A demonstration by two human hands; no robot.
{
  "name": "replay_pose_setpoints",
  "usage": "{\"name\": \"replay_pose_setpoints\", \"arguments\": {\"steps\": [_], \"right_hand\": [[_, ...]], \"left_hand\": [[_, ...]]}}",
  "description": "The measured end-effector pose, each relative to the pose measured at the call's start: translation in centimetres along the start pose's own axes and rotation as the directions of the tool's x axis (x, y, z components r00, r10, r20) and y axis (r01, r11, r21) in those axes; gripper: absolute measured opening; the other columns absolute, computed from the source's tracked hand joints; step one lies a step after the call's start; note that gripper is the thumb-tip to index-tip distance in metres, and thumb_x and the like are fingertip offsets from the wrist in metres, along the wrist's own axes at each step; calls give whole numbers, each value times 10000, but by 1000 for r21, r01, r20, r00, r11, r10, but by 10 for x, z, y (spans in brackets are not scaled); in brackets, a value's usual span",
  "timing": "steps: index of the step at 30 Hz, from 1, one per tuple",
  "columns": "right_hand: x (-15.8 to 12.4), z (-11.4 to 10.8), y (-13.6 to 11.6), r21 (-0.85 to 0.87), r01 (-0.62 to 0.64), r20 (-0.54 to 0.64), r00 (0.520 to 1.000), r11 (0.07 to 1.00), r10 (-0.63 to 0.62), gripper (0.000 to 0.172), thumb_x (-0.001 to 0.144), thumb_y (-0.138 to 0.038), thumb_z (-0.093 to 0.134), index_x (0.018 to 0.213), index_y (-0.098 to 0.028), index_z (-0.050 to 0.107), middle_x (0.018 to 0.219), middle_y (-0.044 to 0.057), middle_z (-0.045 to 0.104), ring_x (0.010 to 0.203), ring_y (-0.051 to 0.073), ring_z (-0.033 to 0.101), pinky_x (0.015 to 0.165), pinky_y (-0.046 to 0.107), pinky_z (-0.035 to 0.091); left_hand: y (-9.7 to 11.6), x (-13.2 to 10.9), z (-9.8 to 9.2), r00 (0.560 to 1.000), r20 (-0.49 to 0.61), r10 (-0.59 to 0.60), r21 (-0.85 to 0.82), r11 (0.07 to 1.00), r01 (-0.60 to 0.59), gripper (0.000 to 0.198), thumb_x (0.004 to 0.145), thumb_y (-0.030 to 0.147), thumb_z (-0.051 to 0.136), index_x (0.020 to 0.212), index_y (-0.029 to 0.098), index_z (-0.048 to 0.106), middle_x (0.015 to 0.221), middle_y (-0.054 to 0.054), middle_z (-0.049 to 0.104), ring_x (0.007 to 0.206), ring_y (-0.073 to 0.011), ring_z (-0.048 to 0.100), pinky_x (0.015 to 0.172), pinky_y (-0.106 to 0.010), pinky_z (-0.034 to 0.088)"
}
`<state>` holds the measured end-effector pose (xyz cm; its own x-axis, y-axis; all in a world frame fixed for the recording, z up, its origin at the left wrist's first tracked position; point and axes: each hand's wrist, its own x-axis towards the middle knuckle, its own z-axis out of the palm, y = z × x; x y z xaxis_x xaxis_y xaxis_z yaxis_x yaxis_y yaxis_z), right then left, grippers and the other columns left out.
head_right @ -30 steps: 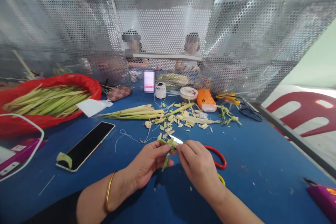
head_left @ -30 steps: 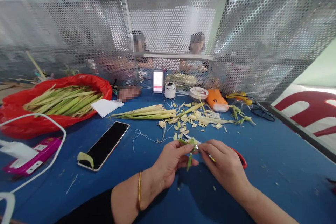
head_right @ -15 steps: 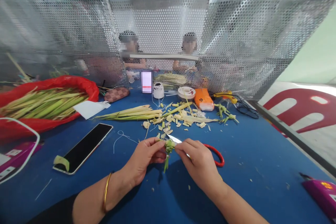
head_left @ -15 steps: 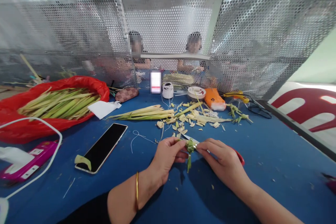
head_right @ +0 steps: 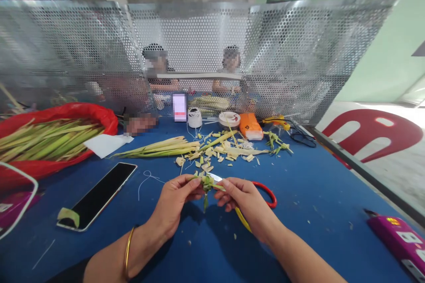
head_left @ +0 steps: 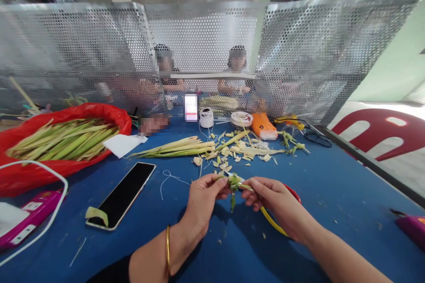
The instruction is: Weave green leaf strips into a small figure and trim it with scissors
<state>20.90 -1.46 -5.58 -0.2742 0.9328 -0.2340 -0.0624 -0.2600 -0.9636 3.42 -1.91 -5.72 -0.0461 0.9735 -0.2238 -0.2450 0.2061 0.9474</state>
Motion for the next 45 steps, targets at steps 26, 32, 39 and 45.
{"name": "replay_pose_setpoints", "arguments": {"steps": [26,32,39,45], "right_hand": [[0,7,6,-20,51,31,998,998,-51,365,671,-466,772,813,-163,625,710,-8,607,649,114,549,576,226,431],[0,5,8,145,35,24,999,989,-39,337,679,-428,784,765,-149,617,645,-20,582,576,85,519,569,217,414],[1,5,9,34,-18,-28,999,999,19,366,666,-441,780,842,-154,637,660,-20,596,566,89,533,504,202,434],[0,15,12,18,-104,-19,994,994,104,397,594,-474,796,714,-154,595,599,-31,595,475,73,524,442,195,424]], "left_hand": [[-1,-2,4,991,102,-91,90,993,82,210,706,321,732,748,119,695,661,-45,689,588,-115,630,576,-213,481],[-2,-7,3,928,299,-222,157,971,182,302,703,415,728,808,138,671,753,-44,697,646,-135,648,610,-243,482],[-3,-3,1,944,269,-190,113,980,165,242,666,366,754,691,147,657,613,8,615,590,-99,556,550,-206,418],[-7,-2,3,965,232,-120,91,991,101,236,669,357,752,686,140,663,605,12,602,568,-86,510,567,-212,406]]}}
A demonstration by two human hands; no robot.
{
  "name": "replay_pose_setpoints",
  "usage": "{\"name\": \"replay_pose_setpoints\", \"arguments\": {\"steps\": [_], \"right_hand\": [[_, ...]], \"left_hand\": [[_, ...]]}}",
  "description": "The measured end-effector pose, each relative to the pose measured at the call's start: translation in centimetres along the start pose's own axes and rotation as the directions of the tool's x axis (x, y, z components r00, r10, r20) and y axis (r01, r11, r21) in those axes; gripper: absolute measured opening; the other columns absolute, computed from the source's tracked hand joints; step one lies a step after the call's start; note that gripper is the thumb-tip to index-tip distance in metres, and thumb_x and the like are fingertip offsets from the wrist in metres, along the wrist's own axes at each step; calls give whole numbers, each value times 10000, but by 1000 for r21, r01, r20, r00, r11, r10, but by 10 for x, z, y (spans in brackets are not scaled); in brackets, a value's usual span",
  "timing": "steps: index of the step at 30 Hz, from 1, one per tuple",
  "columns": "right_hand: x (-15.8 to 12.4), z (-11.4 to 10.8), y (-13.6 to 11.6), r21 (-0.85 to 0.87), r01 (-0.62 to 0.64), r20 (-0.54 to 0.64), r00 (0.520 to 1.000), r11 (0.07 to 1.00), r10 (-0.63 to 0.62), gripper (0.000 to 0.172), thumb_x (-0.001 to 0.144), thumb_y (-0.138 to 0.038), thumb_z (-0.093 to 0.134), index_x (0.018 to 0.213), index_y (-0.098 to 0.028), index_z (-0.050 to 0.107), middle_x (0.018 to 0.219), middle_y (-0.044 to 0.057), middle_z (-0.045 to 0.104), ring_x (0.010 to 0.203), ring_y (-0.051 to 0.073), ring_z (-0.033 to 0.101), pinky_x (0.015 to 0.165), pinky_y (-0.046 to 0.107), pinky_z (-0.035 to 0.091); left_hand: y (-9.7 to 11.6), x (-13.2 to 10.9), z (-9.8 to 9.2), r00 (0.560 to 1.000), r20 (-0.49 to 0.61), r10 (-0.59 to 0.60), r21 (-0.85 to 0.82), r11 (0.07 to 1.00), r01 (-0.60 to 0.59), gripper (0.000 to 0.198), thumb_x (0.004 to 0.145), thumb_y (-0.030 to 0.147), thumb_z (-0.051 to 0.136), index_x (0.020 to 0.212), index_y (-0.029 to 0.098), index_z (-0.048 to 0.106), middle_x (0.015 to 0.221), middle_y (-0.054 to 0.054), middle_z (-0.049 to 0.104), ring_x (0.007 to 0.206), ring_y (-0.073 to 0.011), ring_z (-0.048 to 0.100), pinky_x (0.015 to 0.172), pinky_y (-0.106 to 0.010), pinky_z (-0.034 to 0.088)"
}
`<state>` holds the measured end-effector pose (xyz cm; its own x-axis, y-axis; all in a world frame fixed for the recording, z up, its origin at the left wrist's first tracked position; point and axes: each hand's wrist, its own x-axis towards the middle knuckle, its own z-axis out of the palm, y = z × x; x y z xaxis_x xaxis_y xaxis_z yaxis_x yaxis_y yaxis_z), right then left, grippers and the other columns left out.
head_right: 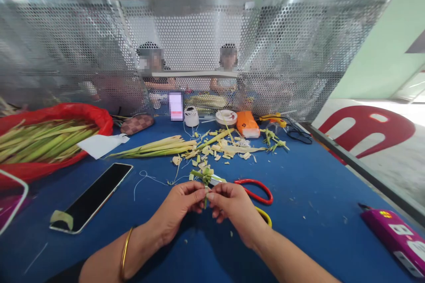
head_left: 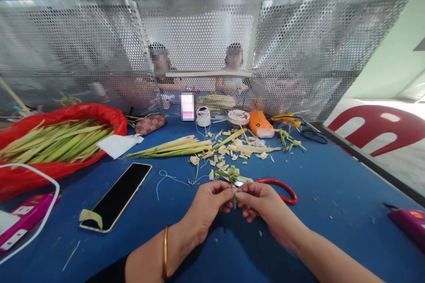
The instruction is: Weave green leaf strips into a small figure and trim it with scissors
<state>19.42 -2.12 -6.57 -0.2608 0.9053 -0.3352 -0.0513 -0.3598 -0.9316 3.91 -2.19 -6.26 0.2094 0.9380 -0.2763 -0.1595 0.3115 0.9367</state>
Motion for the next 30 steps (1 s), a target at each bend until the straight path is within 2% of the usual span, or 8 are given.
{"name": "replay_pose_setpoints", "arguments": {"steps": [4,8,11,15,18,21,25,30], "right_hand": [[-1,0,2,57,-32,43,999,998,29,397,596,-457,811,702,-146,589,581,-38,580,445,58,502,437,189,430],[-3,-8,-2,162,-49,134,991,986,27,343,658,-411,796,729,-140,598,622,-28,591,470,56,518,465,190,453],[-4,-11,-5,217,-45,182,983,975,5,301,694,-374,776,756,-137,601,659,-14,609,506,65,547,498,196,469],[-6,0,-4,149,17,119,992,989,-35,308,698,-389,763,781,-159,576,740,11,656,616,113,616,524,215,484],[-6,8,-2,83,45,50,998,996,-50,351,622,-377,803,715,-167,538,683,5,662,566,106,600,508,210,466],[-7,6,-3,86,29,39,999,996,-33,349,588,-343,811,676,-173,518,574,-23,622,505,96,571,505,212,458],[-9,-1,-8,117,-11,80,997,993,2,317,581,-296,800,731,-173,550,519,-53,576,460,85,541,501,214,451],[-10,2,-9,95,13,40,999,995,-17,298,573,-289,786,695,-172,541,532,-55,571,468,90,554,505,219,457]], "left_hand": [[1,-1,1,998,-38,45,36,998,-43,211,668,323,752,726,131,686,600,13,601,526,-74,477,562,-218,393],[3,0,-2,1000,-15,-11,-15,1000,11,235,650,320,766,772,132,698,639,1,619,529,-83,494,581,-240,419],[4,0,-3,1000,12,-21,-24,999,21,222,634,310,773,735,133,683,627,4,609,542,-91,504,592,-245,426],[4,0,-1,999,-20,50,50,998,-49,210,662,313,742,662,136,629,586,8,594,553,-91,492,588,-231,400],[3,-1,1,996,-52,75,88,994,-71,205,660,309,736,667,137,625,564,23,567,543,-92,479,577,-231,390],[4,-1,0,999,-22,47,97,994,-45,214,646,311,748,666,138,625,570,20,571,523,-89,480,570,-235,387],[6,0,-5,997,62,-36,51,998,33,250,619,327,776,670,123,642,591,12,573,505,-83,479,572,-241,403],[3,1,-4,999,30,-37,-9,999,38,287,640,361,777,764,117,688,692,-20,632,649,-115,558,667,-244,445]]}}
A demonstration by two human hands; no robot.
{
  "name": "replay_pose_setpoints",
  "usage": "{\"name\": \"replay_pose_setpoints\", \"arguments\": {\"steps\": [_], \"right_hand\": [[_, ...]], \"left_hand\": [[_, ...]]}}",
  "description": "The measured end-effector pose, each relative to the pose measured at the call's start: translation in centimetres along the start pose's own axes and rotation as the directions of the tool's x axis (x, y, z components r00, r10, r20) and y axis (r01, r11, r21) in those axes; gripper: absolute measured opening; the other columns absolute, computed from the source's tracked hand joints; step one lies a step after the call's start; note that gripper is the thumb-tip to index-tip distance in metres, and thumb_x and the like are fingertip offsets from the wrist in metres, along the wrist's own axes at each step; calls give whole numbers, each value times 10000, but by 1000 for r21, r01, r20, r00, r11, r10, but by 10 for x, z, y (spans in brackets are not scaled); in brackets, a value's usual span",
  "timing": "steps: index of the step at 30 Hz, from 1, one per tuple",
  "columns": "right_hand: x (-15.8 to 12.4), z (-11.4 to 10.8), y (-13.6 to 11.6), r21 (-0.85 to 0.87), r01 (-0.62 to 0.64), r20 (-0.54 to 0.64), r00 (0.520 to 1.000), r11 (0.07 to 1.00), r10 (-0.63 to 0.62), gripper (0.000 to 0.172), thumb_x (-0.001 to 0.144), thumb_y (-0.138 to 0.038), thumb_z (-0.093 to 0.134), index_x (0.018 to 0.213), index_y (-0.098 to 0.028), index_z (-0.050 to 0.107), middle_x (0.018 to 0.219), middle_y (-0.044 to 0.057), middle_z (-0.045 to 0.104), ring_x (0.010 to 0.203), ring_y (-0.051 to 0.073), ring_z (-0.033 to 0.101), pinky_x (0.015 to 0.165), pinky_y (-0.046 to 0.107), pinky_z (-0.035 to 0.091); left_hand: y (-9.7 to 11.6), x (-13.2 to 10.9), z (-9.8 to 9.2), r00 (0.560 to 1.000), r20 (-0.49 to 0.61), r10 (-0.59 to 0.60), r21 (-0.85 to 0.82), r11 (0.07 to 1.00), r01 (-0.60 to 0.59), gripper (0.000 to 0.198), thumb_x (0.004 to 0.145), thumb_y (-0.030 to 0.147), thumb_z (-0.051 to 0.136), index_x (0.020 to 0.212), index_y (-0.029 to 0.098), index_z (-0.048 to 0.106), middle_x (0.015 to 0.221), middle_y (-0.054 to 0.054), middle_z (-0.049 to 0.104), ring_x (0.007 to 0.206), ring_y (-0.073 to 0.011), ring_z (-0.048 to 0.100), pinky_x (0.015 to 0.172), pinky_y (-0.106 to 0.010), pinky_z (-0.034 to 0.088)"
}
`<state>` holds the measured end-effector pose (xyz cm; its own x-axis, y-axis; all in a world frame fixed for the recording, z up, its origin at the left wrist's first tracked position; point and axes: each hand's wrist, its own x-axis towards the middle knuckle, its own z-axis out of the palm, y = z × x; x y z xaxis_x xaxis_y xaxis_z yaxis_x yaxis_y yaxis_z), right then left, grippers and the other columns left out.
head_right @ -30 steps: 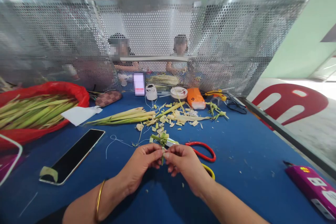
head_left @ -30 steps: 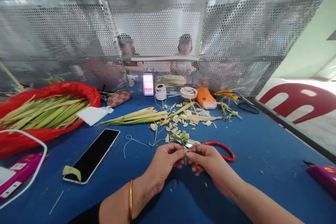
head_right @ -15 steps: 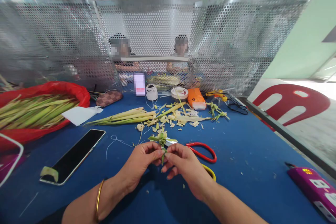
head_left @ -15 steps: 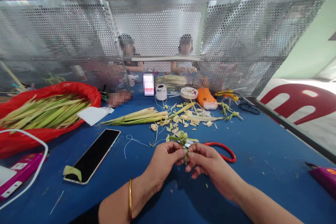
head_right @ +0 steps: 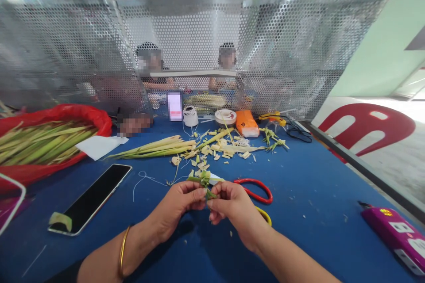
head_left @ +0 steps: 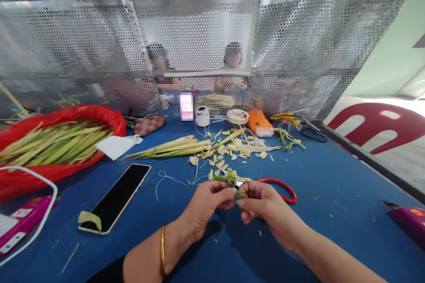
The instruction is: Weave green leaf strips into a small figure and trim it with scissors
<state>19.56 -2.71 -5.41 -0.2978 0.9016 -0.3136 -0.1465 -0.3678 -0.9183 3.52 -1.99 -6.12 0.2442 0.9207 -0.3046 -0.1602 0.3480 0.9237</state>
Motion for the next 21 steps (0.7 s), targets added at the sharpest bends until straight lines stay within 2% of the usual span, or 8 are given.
{"name": "replay_pose_setpoints", "arguments": {"steps": [2,7,13,17,19,21], "right_hand": [[1,3,3,-8,7,1,1000,1000,-7,294,579,-292,785,685,-170,541,535,-55,574,467,91,561,503,219,459],[4,9,13,-11,37,-60,998,999,-37,337,596,-376,806,688,-166,560,534,-37,601,476,101,578,508,223,468],[3,15,16,-83,79,-118,989,993,-88,355,600,-417,798,636,-181,535,472,-35,586,457,108,559,510,235,456],[1,7,11,-168,59,-47,997,984,-68,370,641,-477,754,629,-195,515,515,-30,591,446,111,540,497,247,428],[1,-2,7,-318,162,-105,973,934,-205,398,708,-488,700,571,-212,449,462,-53,509,415,96,459,461,239,365],[2,-11,2,-501,285,-210,876,817,-434,376,754,-448,668,563,-219,439,466,-56,460,456,105,427,471,243,333]], "left_hand": [[-1,0,2,999,-41,21,10,1000,-21,275,635,358,777,735,120,684,704,-25,646,691,-132,575,701,-255,451],[1,-1,7,971,-172,164,177,975,-134,198,642,318,740,640,140,654,620,-4,628,622,-132,536,632,-246,421],[-5,-1,8,944,-215,252,349,922,-166,137,673,268,673,597,165,623,597,-7,622,596,-148,536,589,-252,405],[-4,0,6,943,-188,275,343,918,-199,161,692,300,671,616,167,620,621,-6,638,606,-147,549,600,-252,415],[-2,0,5,957,-151,247,281,939,-198,182,700,321,670,632,163,612,615,-8,638,600,-145,555,610,-256,429],[-2,-1,6,970,-110,215,240,953,-184,187,696,317,676,637,160,592,603,-9,631,586,-138,551,611,-257,433]]}}
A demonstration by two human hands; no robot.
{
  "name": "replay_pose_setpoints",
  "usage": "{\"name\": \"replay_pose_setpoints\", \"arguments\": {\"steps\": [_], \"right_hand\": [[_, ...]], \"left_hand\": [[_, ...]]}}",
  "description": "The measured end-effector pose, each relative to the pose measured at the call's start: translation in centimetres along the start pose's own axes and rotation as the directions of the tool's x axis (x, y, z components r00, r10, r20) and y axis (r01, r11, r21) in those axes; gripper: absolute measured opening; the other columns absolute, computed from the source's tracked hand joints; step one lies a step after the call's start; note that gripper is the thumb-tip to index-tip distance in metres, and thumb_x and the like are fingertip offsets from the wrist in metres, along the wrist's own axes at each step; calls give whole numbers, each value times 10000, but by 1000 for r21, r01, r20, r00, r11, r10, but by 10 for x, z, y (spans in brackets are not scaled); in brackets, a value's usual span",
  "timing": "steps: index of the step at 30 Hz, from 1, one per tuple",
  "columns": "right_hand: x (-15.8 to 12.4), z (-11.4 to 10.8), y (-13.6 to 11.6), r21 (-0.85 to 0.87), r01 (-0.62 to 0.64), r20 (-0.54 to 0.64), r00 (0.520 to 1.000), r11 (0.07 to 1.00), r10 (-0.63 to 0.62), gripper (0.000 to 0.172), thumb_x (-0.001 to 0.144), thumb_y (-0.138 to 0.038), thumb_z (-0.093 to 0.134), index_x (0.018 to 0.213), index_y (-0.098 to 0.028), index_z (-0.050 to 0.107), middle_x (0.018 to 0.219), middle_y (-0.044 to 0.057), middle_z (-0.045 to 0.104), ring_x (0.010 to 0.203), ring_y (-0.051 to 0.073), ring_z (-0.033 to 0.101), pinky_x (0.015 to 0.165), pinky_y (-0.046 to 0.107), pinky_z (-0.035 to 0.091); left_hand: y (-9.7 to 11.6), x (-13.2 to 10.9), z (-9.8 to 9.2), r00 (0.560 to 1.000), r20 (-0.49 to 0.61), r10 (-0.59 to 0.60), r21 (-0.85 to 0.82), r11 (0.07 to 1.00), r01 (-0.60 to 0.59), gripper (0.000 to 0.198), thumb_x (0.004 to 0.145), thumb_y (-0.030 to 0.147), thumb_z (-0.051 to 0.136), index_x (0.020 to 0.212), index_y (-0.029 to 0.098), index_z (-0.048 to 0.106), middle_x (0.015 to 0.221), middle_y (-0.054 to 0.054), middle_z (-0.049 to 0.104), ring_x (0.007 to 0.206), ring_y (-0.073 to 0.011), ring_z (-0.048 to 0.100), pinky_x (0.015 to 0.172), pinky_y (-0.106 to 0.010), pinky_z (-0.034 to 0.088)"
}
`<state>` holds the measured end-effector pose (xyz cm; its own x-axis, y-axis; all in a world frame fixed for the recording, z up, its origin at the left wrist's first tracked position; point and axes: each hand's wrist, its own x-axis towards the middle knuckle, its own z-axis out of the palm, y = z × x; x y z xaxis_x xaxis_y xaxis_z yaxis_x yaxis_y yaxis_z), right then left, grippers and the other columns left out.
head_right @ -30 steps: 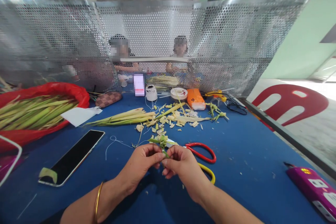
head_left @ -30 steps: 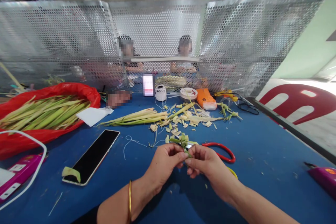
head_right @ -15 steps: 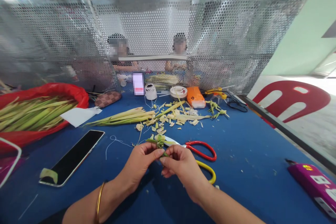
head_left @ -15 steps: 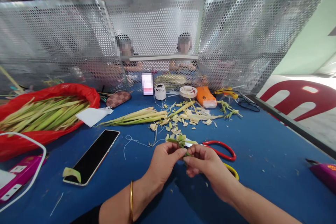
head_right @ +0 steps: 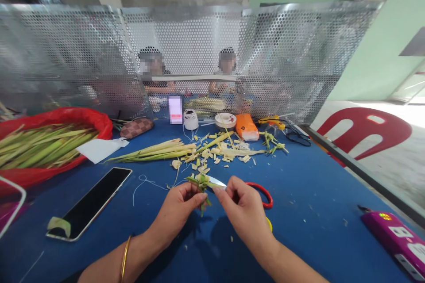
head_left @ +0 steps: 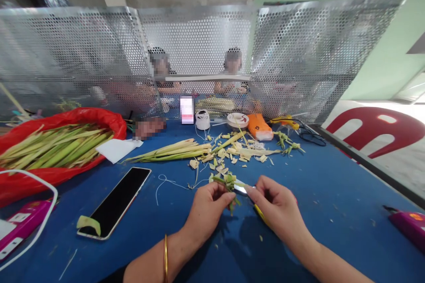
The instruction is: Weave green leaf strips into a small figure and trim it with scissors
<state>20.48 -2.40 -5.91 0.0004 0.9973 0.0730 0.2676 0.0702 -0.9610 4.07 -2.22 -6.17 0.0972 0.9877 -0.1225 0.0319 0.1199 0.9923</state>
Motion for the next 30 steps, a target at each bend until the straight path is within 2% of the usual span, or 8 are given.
{"name": "replay_pose_setpoints", "arguments": {"steps": [2,4,7,12,18,21,25,30], "right_hand": [[4,-5,0,-85,114,-83,989,990,-121,218,727,-367,700,665,-217,555,623,-22,572,610,144,519,567,257,392],[5,-5,-2,-40,108,46,993,993,-106,153,701,-313,712,795,-215,642,778,8,647,756,184,573,677,278,432],[1,0,-6,43,29,227,973,999,-38,103,731,-291,684,783,-203,670,730,5,650,709,179,578,650,276,434],[-6,6,-9,-160,294,207,944,942,-259,83,772,-205,647,830,-226,702,787,29,658,734,183,574,683,287,420],[8,-3,-4,59,35,193,980,998,-46,119,753,-310,668,720,-197,652,615,-21,583,597,139,518,563,248,388],[25,-25,-3,144,-44,141,990,989,24,234,711,-409,705,705,-185,640,575,-36,555,550,120,510,566,251,399],[68,-73,3,42,-187,85,979,981,183,343,653,-503,736,663,-177,630,566,-23,559,516,114,506,543,261,411],[145,-123,2,-164,-256,-216,952,953,219,321,718,-450,695,595,-168,601,524,33,573,495,140,524,502,278,389]], "left_hand": [[-1,-2,2,999,49,-7,15,1000,6,192,685,295,688,627,160,564,584,-1,605,564,-122,526,587,-243,414],[-4,-5,4,995,92,-22,43,999,18,222,678,298,702,617,164,535,554,15,564,532,-106,491,544,-229,380],[-4,-9,6,987,154,-54,5,999,54,294,661,369,735,628,170,521,540,25,541,508,-101,474,515,-225,367],[-2,-7,6,987,159,-23,-47,998,31,401,612,489,766,588,170,523,494,24,532,488,-105,472,495,-223,373],[-7,0,3,957,232,-173,-40,982,187,473,613,542,753,823,133,642,628,4,608,472,-95,535,509,-228,421],[-11,3,-1,959,173,-223,-58,970,236,528,675,566,695,1001,160,615,838,-46,683,512,-103,606,524,-231,447],[-15,4,-2,957,174,-231,-72,966,247,433,679,488,712,919,139,624,825,-61,691,529,-95,605,543,-224,454],[-17,3,3,950,223,-217,2,975,222,293,647,329,704,840,120,635,714,-44,684,505,-85,581,525,-208,410]]}}
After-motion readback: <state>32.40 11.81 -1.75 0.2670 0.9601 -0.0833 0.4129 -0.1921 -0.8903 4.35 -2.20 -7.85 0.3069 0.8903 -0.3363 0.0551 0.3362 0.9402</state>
